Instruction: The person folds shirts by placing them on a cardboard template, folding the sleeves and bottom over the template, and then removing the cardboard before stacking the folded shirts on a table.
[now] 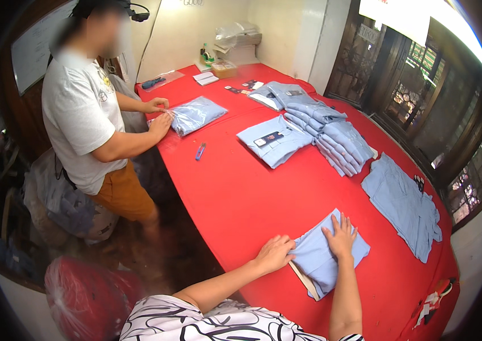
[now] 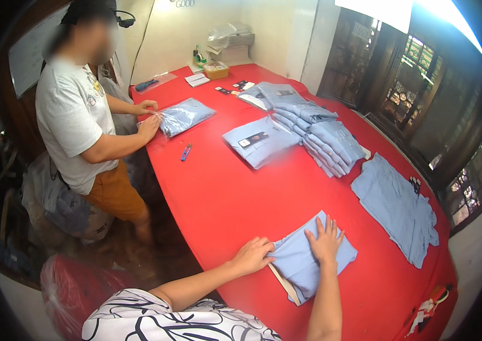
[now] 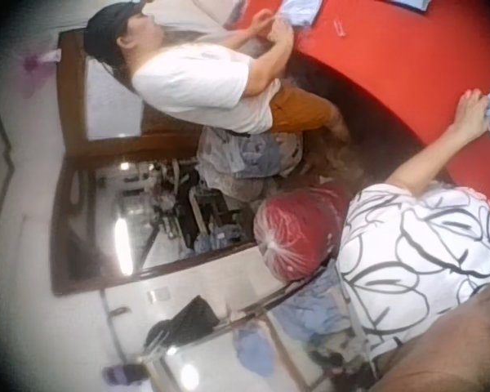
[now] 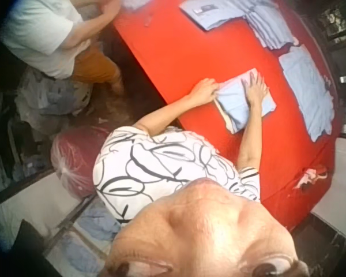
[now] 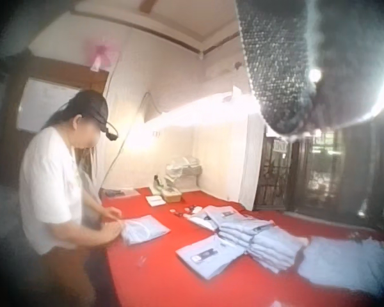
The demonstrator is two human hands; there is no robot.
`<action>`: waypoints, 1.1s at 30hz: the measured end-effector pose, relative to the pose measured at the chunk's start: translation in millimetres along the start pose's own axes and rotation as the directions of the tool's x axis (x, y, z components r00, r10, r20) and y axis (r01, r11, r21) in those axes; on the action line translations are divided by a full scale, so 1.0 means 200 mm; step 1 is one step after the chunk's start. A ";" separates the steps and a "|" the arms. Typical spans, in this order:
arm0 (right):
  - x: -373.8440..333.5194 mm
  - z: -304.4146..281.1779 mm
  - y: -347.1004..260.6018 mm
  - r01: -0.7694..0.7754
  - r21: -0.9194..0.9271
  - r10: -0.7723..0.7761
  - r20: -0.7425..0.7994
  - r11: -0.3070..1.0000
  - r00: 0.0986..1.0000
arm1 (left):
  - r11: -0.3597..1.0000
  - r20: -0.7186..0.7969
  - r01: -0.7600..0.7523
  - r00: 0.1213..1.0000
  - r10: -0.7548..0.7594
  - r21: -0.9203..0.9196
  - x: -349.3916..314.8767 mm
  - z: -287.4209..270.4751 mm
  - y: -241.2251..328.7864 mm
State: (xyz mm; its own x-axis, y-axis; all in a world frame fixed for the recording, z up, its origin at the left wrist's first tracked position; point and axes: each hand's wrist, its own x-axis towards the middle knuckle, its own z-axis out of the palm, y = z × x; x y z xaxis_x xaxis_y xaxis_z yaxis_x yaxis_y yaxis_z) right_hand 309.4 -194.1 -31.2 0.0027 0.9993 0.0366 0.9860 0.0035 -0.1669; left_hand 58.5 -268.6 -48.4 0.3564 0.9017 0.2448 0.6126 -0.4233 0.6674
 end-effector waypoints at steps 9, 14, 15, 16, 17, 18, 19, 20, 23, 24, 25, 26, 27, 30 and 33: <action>-0.48 0.16 -0.08 -0.219 -0.029 0.210 -0.190 0.975 0.959 | 0.994 -0.026 0.004 1.000 -0.007 -0.108 -0.07 0.08 -0.03; -0.38 0.02 0.02 -0.015 0.005 0.015 -0.117 1.000 0.993 | 0.982 0.048 0.063 0.997 -0.055 -0.177 -0.10 0.13 0.05; -0.41 0.01 -0.02 -0.018 0.015 0.020 -0.161 1.000 0.987 | 0.975 0.035 0.087 0.996 -0.082 -0.207 -0.10 0.14 0.07; -0.44 0.01 -0.07 -0.027 0.022 0.031 -0.206 0.999 0.978 | 0.964 0.027 0.108 0.994 -0.105 -0.241 -0.11 0.15 0.08; -0.50 0.05 -0.15 0.032 -0.012 -0.034 -0.240 0.999 0.970 | 0.963 0.002 0.098 0.995 -0.100 -0.250 -0.11 0.16 0.08; -0.56 0.12 -0.20 0.077 -0.042 -0.084 -0.209 0.996 0.974 | 0.961 -0.015 0.081 0.996 -0.088 -0.265 -0.10 0.16 0.08; -0.61 0.20 -0.24 0.100 -0.088 -0.118 -0.224 0.991 0.968 | 0.958 -0.028 0.071 0.996 -0.082 -0.278 -0.10 0.17 0.08; -0.66 0.26 -0.26 0.122 -0.130 -0.150 -0.234 0.984 0.961 | 0.959 -0.030 0.056 0.997 -0.067 -0.279 -0.10 0.17 0.08; -0.65 0.17 -0.21 0.104 0.138 -0.071 -0.225 0.985 0.972 | 0.963 -0.047 0.014 0.998 -0.028 -0.268 -0.07 0.19 0.09; -0.66 0.15 -0.21 0.098 0.273 -0.024 -0.263 0.957 0.964 | 0.957 -0.035 0.052 0.997 -0.065 -0.284 -0.07 0.16 0.09; -0.67 0.11 -0.22 0.094 0.394 0.032 -0.303 0.914 0.953 | 0.950 -0.078 0.035 0.995 -0.062 -0.311 -0.09 0.16 0.06; -0.69 0.07 -0.20 0.090 0.499 0.101 -0.343 0.862 0.934 | 0.970 -0.116 -0.005 0.993 -0.024 -0.244 -0.10 0.15 0.04; -0.73 0.03 -0.16 0.027 0.505 0.172 -0.343 0.863 0.924 | 0.975 -0.153 -0.047 0.988 0.014 -0.216 -0.10 0.15 0.02; -0.87 -0.04 0.02 -0.201 0.588 0.426 -0.273 0.784 0.862 | 0.959 -0.143 -0.042 0.990 0.002 -0.279 -0.08 0.12 0.08; -1.00 -0.02 0.14 -0.335 0.727 0.622 -0.160 0.599 0.766 | 0.955 0.034 0.011 0.999 -0.001 -0.297 -0.06 0.13 0.09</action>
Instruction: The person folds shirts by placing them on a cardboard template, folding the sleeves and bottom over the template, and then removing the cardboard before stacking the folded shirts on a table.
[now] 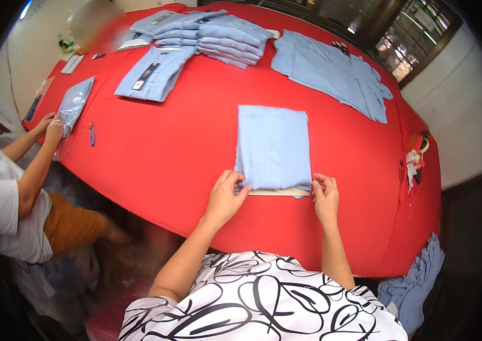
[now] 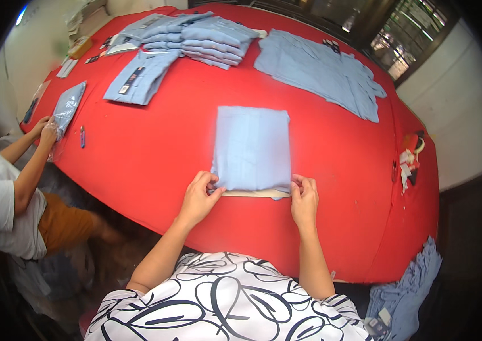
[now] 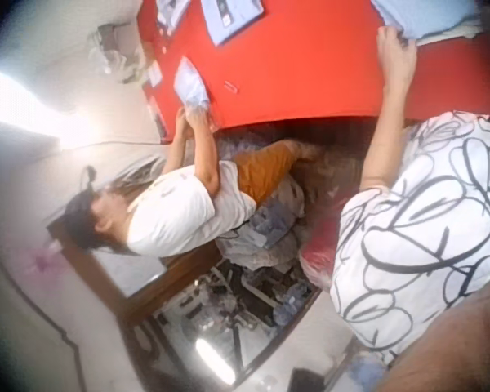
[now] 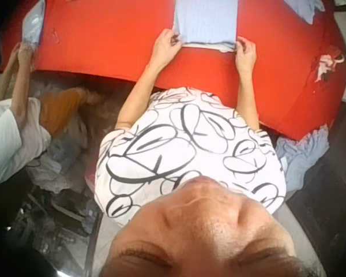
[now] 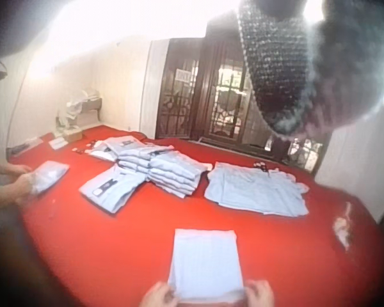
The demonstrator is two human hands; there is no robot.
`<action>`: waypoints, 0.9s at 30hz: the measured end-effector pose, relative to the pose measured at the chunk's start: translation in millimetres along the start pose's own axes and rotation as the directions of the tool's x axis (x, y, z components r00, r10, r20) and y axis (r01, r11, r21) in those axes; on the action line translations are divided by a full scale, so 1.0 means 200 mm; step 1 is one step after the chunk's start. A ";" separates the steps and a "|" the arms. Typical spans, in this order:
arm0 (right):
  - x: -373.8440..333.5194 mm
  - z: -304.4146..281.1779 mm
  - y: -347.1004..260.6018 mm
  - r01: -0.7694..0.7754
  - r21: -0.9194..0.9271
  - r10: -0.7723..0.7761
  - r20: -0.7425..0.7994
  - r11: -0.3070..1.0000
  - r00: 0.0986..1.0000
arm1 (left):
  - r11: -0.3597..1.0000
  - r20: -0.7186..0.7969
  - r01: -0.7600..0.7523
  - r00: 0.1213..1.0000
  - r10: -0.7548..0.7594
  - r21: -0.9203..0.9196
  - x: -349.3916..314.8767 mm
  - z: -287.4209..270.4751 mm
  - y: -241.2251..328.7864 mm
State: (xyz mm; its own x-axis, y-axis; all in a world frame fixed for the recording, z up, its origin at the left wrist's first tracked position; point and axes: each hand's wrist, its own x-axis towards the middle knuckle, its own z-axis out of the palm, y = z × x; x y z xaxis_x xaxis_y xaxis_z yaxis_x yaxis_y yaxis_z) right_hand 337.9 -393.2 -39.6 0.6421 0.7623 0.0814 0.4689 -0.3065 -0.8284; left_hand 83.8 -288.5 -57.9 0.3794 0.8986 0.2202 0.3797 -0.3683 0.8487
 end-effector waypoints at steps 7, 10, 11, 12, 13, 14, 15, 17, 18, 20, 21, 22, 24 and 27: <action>-0.06 0.05 0.10 -0.170 0.223 0.153 0.091 0.960 0.984 | 0.992 0.162 0.125 0.979 -0.124 0.008 0.02 -0.02 0.00; -0.03 0.09 0.18 0.067 -0.109 -0.063 0.042 0.992 0.997 | 0.994 0.144 0.104 0.984 -0.106 0.022 0.02 -0.02 0.00; -0.02 0.09 0.18 0.105 -0.203 -0.096 0.053 0.974 0.994 | 0.996 0.124 0.086 0.988 -0.089 0.024 0.02 -0.01 -0.01; -0.01 0.08 0.14 0.002 -0.127 0.006 0.062 0.992 0.998 | 0.997 0.103 0.073 0.992 -0.075 0.025 0.01 -0.01 -0.02; -0.01 0.07 0.08 -0.101 -0.053 0.105 0.078 0.993 0.991 | 0.997 0.103 0.070 0.992 -0.073 0.033 0.01 -0.01 -0.02; 0.00 0.07 0.05 -0.204 0.019 0.201 0.101 0.979 0.974 | 0.997 0.103 0.066 0.992 -0.071 0.042 0.00 0.00 -0.03; -0.01 0.06 0.06 -0.170 -0.010 0.170 0.096 0.985 0.981 | 0.997 0.106 0.059 0.992 -0.064 0.050 -0.01 0.00 -0.02; -0.01 0.05 0.08 -0.102 -0.069 0.108 0.090 0.992 0.990 | 0.996 0.086 0.042 0.995 -0.048 0.076 -0.01 0.02 -0.01; -0.01 0.05 0.08 -0.104 -0.044 0.107 0.087 0.994 0.990 | 0.995 0.075 0.031 0.996 -0.038 0.090 -0.01 0.02 -0.01; -0.01 0.04 0.09 -0.106 0.005 0.105 0.083 0.994 0.991 | 0.996 0.058 0.059 0.996 -0.063 0.061 -0.02 0.03 -0.01; 0.00 0.04 0.08 -0.126 0.015 0.123 0.104 0.992 0.987 | 0.996 0.045 0.073 0.996 -0.075 0.050 -0.01 0.03 0.00; 0.00 0.03 0.07 -0.145 0.024 0.141 0.126 0.989 0.982 | 0.993 0.009 0.105 0.994 -0.106 0.050 0.00 0.02 0.01; 0.00 0.02 0.08 -0.085 -0.044 0.090 0.111 0.995 0.990 | 0.985 -0.065 0.168 0.984 -0.165 0.044 0.02 0.03 0.04; 0.00 0.02 0.09 0.037 -0.260 -0.014 0.091 0.965 0.996 | 0.903 -0.084 -0.026 0.994 0.068 0.428 0.01 0.04 0.02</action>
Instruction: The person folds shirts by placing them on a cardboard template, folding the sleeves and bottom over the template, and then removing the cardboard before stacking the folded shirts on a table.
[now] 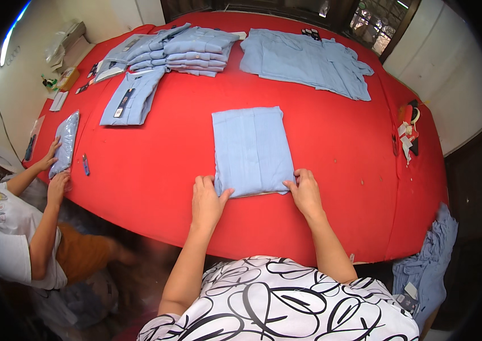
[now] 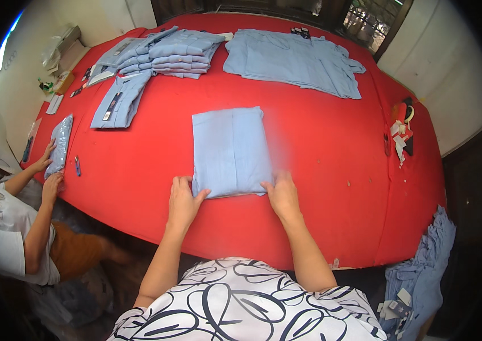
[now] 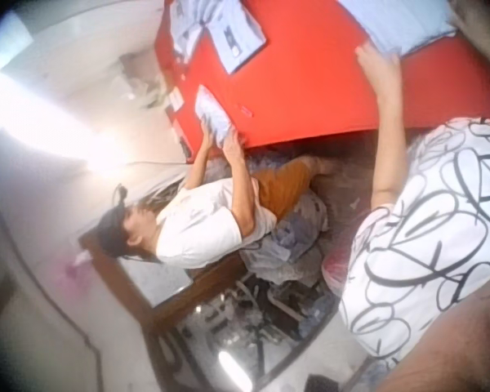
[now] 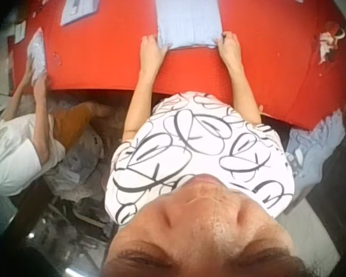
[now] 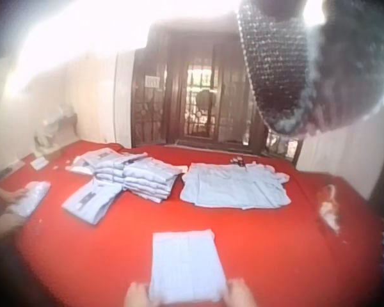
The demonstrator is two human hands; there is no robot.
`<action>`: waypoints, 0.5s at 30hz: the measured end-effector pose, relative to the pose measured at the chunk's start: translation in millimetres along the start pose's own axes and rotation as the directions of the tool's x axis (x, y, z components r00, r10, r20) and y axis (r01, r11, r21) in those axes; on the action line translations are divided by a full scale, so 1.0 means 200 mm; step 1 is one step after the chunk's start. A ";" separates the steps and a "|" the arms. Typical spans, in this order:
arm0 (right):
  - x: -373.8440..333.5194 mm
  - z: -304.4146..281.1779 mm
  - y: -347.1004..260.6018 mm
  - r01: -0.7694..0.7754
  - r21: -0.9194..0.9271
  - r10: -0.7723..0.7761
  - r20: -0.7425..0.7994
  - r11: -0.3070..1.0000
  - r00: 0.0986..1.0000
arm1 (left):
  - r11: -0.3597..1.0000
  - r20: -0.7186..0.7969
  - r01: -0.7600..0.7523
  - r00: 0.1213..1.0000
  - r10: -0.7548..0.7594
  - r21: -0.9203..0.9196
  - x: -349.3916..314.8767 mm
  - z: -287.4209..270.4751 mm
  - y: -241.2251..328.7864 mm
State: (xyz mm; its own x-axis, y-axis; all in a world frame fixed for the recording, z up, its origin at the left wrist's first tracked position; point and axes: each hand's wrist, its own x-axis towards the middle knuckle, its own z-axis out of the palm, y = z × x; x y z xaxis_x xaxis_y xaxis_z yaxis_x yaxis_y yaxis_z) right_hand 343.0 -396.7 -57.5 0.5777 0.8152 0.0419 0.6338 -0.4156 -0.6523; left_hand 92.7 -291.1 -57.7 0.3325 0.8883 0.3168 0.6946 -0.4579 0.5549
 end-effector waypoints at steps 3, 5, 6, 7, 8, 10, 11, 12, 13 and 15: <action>-0.01 -0.03 -0.11 -0.051 -0.138 0.063 0.090 0.989 0.994 | 0.997 0.140 0.069 0.987 -0.074 0.041 -0.01 0.01 -0.02; -0.02 -0.03 -0.12 -0.046 -0.175 0.063 0.094 0.984 0.994 | 0.992 0.115 0.121 0.986 -0.119 -0.016 -0.02 0.01 0.01; -0.01 -0.03 -0.11 -0.011 -0.126 0.020 0.074 0.992 0.997 | 0.989 0.104 0.143 0.985 -0.137 -0.044 -0.01 0.01 0.03; 0.00 -0.03 -0.09 0.027 -0.077 -0.023 0.052 0.997 0.998 | 0.983 0.099 0.169 0.982 -0.162 -0.067 -0.03 0.01 0.02; 0.03 -0.01 -0.07 0.066 -0.028 -0.065 0.030 0.997 0.997 | 0.977 0.094 0.196 0.978 -0.187 -0.090 -0.05 0.02 -0.01; 0.20 0.01 -0.01 0.132 0.090 -0.127 -0.065 0.987 0.990 | 0.970 0.087 0.214 0.975 -0.205 -0.115 -0.04 0.03 0.00; 0.32 0.04 0.03 0.167 0.144 -0.152 -0.110 0.975 0.982 | 0.969 0.084 0.220 0.974 -0.212 -0.110 -0.04 0.03 0.01; 0.45 0.10 0.10 0.153 0.267 -0.106 -0.184 0.951 0.977 | 0.969 0.086 0.220 0.974 -0.212 -0.111 -0.04 0.04 0.03; 0.57 0.13 0.14 0.151 0.384 -0.055 -0.251 0.911 0.966 | 0.966 0.103 0.228 0.971 -0.216 -0.122 -0.03 0.05 0.05; 0.68 0.16 0.05 0.077 0.373 -0.039 -0.108 0.925 0.993 | 0.954 0.110 0.275 0.959 -0.263 -0.122 -0.03 0.03 0.03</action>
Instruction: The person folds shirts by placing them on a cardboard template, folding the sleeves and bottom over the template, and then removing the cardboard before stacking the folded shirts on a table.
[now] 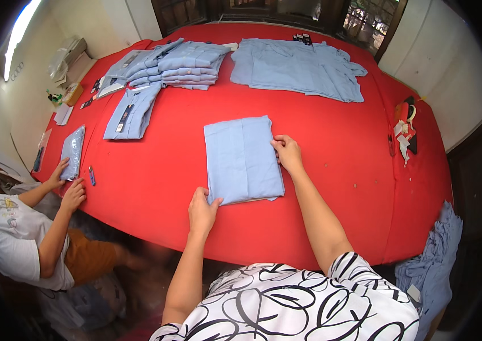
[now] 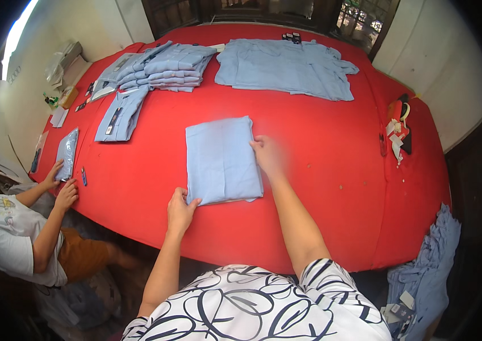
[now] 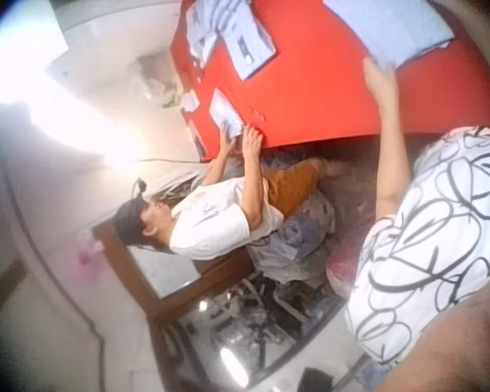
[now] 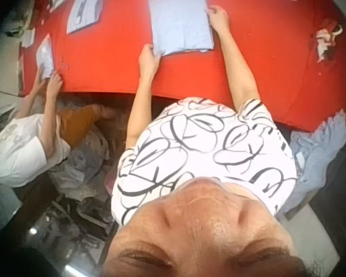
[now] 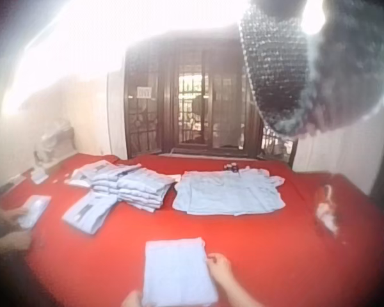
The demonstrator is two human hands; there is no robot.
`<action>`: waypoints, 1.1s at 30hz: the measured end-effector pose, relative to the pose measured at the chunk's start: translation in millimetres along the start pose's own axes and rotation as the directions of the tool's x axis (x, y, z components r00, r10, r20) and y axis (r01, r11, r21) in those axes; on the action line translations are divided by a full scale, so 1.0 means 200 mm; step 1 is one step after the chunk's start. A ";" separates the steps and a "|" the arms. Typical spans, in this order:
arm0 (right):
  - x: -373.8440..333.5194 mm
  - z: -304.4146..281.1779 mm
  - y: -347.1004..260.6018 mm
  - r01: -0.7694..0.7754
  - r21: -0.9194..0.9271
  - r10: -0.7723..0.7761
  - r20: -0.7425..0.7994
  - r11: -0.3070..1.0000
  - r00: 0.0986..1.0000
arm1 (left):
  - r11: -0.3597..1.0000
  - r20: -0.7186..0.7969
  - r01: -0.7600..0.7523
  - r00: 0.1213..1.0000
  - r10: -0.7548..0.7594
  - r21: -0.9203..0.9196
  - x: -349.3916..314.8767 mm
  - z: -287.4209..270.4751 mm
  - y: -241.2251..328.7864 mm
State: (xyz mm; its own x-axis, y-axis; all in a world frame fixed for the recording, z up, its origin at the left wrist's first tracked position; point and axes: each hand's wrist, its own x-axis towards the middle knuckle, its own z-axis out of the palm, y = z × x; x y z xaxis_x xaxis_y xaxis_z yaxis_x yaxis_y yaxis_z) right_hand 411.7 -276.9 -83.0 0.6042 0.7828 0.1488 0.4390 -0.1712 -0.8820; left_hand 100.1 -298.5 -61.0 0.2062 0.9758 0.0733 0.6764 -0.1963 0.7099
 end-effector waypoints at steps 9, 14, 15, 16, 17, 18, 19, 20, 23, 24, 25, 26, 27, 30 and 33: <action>0.03 -0.13 -0.04 -0.305 0.372 0.290 0.098 0.877 0.952 | 0.992 0.075 0.124 0.989 -0.125 0.017 0.02 -0.03 0.04; -0.18 -0.23 -0.15 -0.178 -0.236 0.239 0.257 0.955 0.937 | 0.979 0.106 0.199 0.975 -0.193 -0.045 0.03 -0.04 0.02; -0.28 -0.25 -0.23 -0.043 -0.393 0.164 0.281 0.919 0.946 | 0.979 0.107 0.199 0.975 -0.193 -0.046 0.03 -0.04 0.01; -0.38 -0.27 -0.28 0.091 -0.530 0.094 0.311 0.843 0.946 | 0.982 0.085 0.182 0.980 -0.178 -0.043 0.02 -0.04 0.02; -0.46 -0.26 -0.27 0.168 -0.572 0.039 0.330 0.803 0.943 | 0.986 0.059 0.165 0.985 -0.162 -0.037 0.01 -0.03 0.05; -0.51 -0.26 -0.28 0.159 -0.550 0.047 0.341 0.820 0.939 | 0.989 0.031 0.149 0.988 -0.148 -0.025 -0.01 -0.03 0.06; -0.54 -0.26 -0.29 0.153 -0.525 0.051 0.353 0.837 0.934 | 0.991 0.003 0.129 0.992 -0.129 -0.023 -0.02 -0.03 0.07; -0.56 -0.26 -0.29 0.141 -0.520 0.054 0.343 0.842 0.938 | 0.994 -0.026 0.110 0.994 -0.111 -0.019 -0.05 -0.02 0.07; -0.60 -0.27 -0.28 0.134 -0.476 0.035 0.329 0.869 0.944 | 0.987 -0.017 0.123 0.992 -0.126 -0.106 -0.10 -0.03 0.10; -0.61 -0.27 -0.26 0.146 -0.447 0.014 0.335 0.882 0.942 | 0.976 0.001 0.136 0.990 -0.138 -0.167 -0.11 -0.02 0.10; -0.62 -0.27 -0.25 0.162 -0.418 -0.009 0.344 0.894 0.939 | 0.961 0.017 0.152 0.988 -0.152 -0.230 -0.13 -0.02 0.09; -0.64 -0.28 -0.25 0.209 -0.369 -0.066 0.364 0.906 0.929 | 0.847 0.075 0.207 0.978 -0.196 -0.489 -0.15 0.02 0.03; -0.66 -0.31 -0.24 0.247 -0.326 -0.116 0.373 0.913 0.921 | 0.817 0.045 0.173 0.983 -0.177 -0.550 -0.16 0.03 0.06; -0.75 -0.35 -0.25 0.399 -0.273 -0.280 0.386 0.875 0.879 | 0.734 -0.020 0.082 0.991 -0.129 -0.674 -0.20 -0.02 0.12; -0.79 -0.33 -0.20 0.445 -0.224 -0.359 0.337 0.867 0.870 | 0.654 0.038 0.080 0.996 -0.078 -0.753 -0.18 -0.05 0.14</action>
State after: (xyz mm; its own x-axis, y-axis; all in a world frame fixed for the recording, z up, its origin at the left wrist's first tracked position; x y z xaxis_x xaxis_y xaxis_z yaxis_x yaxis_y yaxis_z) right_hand 342.9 -433.3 -42.5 0.1438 0.9444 0.2958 0.7985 0.0658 -0.5984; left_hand 105.6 -337.7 -36.6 0.1800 0.9836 -0.0088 -0.0737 0.0224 0.9970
